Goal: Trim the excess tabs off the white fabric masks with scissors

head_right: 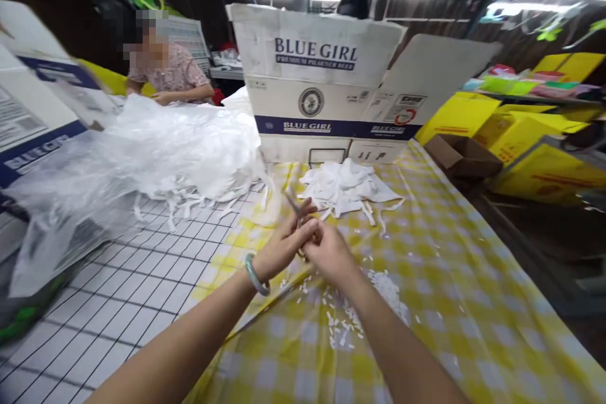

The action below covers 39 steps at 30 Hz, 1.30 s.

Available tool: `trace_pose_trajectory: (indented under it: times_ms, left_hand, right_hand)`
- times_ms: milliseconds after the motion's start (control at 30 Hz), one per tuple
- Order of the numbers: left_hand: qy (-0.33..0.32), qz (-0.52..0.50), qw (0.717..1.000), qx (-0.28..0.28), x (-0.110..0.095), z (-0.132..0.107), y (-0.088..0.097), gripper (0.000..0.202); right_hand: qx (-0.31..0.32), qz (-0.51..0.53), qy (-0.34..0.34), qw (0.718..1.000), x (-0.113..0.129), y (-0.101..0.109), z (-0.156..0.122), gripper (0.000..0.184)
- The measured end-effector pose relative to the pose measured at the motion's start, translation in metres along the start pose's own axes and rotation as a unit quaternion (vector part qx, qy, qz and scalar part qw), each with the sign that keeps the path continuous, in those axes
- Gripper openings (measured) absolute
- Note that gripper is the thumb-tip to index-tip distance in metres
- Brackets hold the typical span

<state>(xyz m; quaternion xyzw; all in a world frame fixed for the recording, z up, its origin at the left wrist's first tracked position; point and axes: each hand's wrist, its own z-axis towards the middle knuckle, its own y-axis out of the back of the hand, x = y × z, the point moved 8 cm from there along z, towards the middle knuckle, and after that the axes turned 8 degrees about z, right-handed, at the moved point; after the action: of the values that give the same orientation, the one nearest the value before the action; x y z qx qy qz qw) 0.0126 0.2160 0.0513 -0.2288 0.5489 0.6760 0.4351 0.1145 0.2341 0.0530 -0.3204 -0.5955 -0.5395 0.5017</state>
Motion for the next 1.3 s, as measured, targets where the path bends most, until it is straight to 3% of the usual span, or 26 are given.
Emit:
trace_pose_trajectory:
  times_ms: [67,167,233,367,433,500,600,667,800,900,1000,1067,1133,1200,1233,1300]
  left_hand:
    - [0.004,0.031,1.0,-0.001,0.012,-0.021,-0.003,0.045]
    - [-0.001,0.082,0.996,0.027,0.037,-0.023,0.018,0.031]
    - [0.02,0.128,0.991,0.026,0.067,-0.006,0.05,0.025]
    - [0.136,0.254,0.956,-0.052,0.144,0.042,0.13,0.032]
    - [0.178,0.303,0.935,-0.048,0.171,0.058,0.152,0.037]
    - [0.198,0.34,0.919,-0.02,0.185,0.057,0.164,0.037]
    - [0.201,0.379,0.903,0.026,0.181,0.014,0.171,0.029]
    - [0.192,0.397,0.896,0.05,0.167,-0.042,0.169,0.019]
    - [0.19,0.408,0.889,0.084,0.137,-0.172,0.15,0.028]
    - [0.159,0.383,0.906,0.086,0.113,-0.232,0.138,0.029]
    - [0.121,0.313,0.941,0.055,0.095,-0.243,0.152,0.025]
    - [0.138,0.292,0.946,-0.016,0.095,-0.233,0.184,0.035]
    - [0.225,0.33,0.908,-0.13,0.109,-0.223,0.231,0.041]
    - [0.331,0.372,0.842,-0.207,0.127,-0.217,0.271,0.044]
    - [0.366,0.379,0.823,-0.214,0.135,-0.213,0.282,0.043]
    - [0.378,0.364,0.832,-0.181,0.139,-0.202,0.284,0.03]
  right_hand:
    - [0.023,-0.06,-0.032,0.997,-0.019,-0.03,-0.023,0.016]
    - [-0.022,-0.191,0.003,0.981,-0.025,-0.039,-0.027,0.013]
    - [-0.048,-0.225,0.026,0.973,-0.025,-0.033,-0.019,0.017]
    - [-0.043,-0.229,0.026,0.972,-0.023,-0.034,-0.007,0.031]
    - [-0.018,-0.225,0.052,0.973,-0.013,-0.047,-0.006,0.033]
    - [0.01,-0.22,0.081,0.972,-0.002,-0.062,-0.009,0.033]
    - [0.023,-0.198,0.096,0.975,0.005,-0.073,-0.017,0.033]
    - [0.027,-0.166,0.08,0.983,0.003,-0.076,-0.026,0.032]
    - [0.082,-0.08,-0.001,0.993,-0.01,-0.102,-0.045,0.033]
    - [0.122,-0.027,-0.055,0.991,-0.019,-0.13,-0.054,0.032]
    - [0.125,-0.02,-0.063,0.99,-0.02,-0.147,-0.057,0.032]
    - [0.125,-0.031,-0.053,0.99,-0.017,-0.151,-0.057,0.032]
    - [0.13,-0.041,-0.043,0.99,-0.014,-0.15,-0.06,0.032]
    - [0.132,-0.047,-0.036,0.989,-0.013,-0.146,-0.063,0.031]
    - [0.13,-0.048,-0.034,0.99,-0.012,-0.143,-0.065,0.031]
    - [0.124,-0.038,-0.041,0.991,-0.012,-0.141,-0.067,0.03]
